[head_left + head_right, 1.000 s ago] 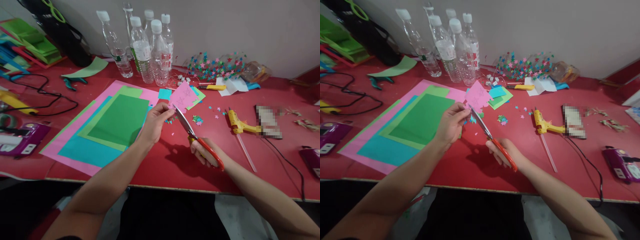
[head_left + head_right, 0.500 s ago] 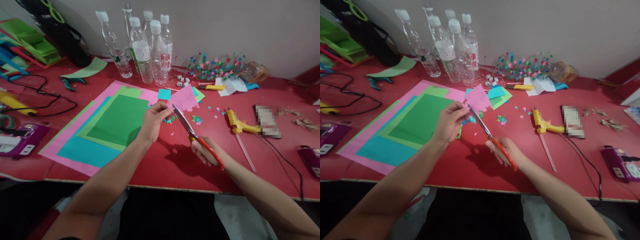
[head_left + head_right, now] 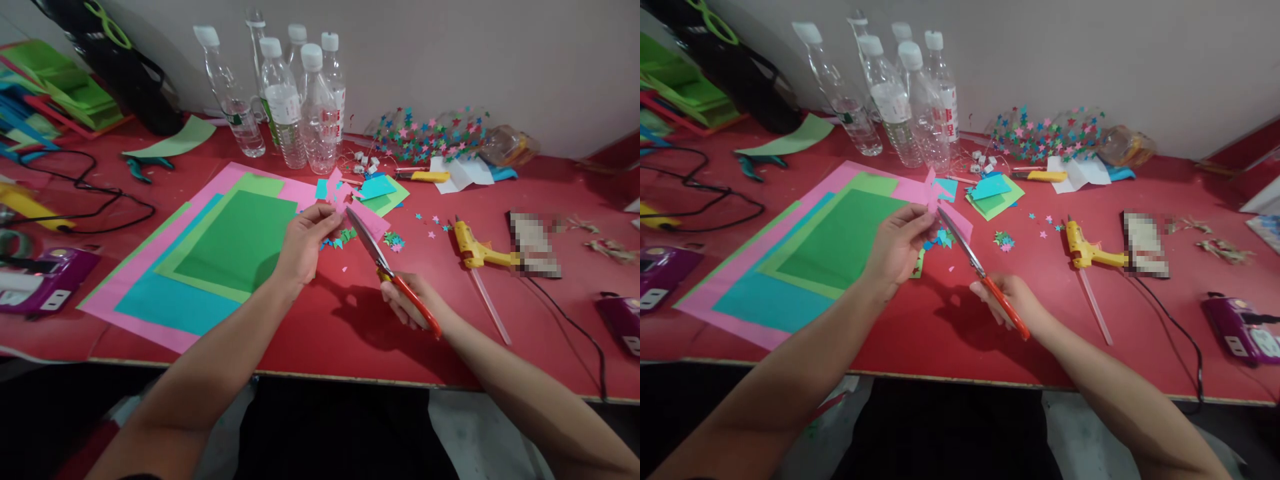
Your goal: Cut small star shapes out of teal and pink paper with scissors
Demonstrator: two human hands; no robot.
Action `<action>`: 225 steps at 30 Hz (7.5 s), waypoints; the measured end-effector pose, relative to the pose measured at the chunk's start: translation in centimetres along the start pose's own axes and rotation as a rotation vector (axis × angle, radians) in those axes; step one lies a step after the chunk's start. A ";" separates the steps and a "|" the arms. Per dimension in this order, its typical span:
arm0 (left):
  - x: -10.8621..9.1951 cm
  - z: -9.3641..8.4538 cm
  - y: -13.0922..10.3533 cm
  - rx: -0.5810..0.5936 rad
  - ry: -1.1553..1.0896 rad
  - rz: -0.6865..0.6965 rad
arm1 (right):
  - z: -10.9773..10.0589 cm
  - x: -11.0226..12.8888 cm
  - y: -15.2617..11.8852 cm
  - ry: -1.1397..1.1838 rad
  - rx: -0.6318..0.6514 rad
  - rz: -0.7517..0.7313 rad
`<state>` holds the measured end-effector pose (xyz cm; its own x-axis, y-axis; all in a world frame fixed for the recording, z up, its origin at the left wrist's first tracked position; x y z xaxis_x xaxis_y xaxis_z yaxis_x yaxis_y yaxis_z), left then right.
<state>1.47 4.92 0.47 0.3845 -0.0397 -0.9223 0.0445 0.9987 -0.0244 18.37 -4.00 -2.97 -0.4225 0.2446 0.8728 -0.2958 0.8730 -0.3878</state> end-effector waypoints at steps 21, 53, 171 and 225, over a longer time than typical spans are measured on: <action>-2.7 -0.3 0.1 0.062 0.294 0.132 | -1.2 0.4 -0.4 -0.088 0.123 -0.030; -2.7 0.3 -0.3 0.109 0.446 0.177 | -1.2 0.6 -0.5 -0.125 0.128 -0.039; -1.8 -0.3 0.2 0.108 0.278 0.007 | -1.5 0.3 0.0 -0.127 0.114 -0.075; -1.9 0.0 -0.4 0.100 0.259 0.082 | -1.6 0.4 -0.2 -0.083 0.133 -0.047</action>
<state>0.73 4.63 2.29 0.1433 0.0634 -0.9877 0.1185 0.9897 0.0807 19.60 -3.37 -2.04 -0.4733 0.1644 0.8654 -0.4250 0.8179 -0.3878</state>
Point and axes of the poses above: each hand's wrist, its own y-axis towards the middle knuckle, its own z-axis out of the palm, x = y × z, the point moved 8 cm from there along y, towards the middle knuckle, and after that the axes turned 4 degrees about -z, right-handed, at the moved point
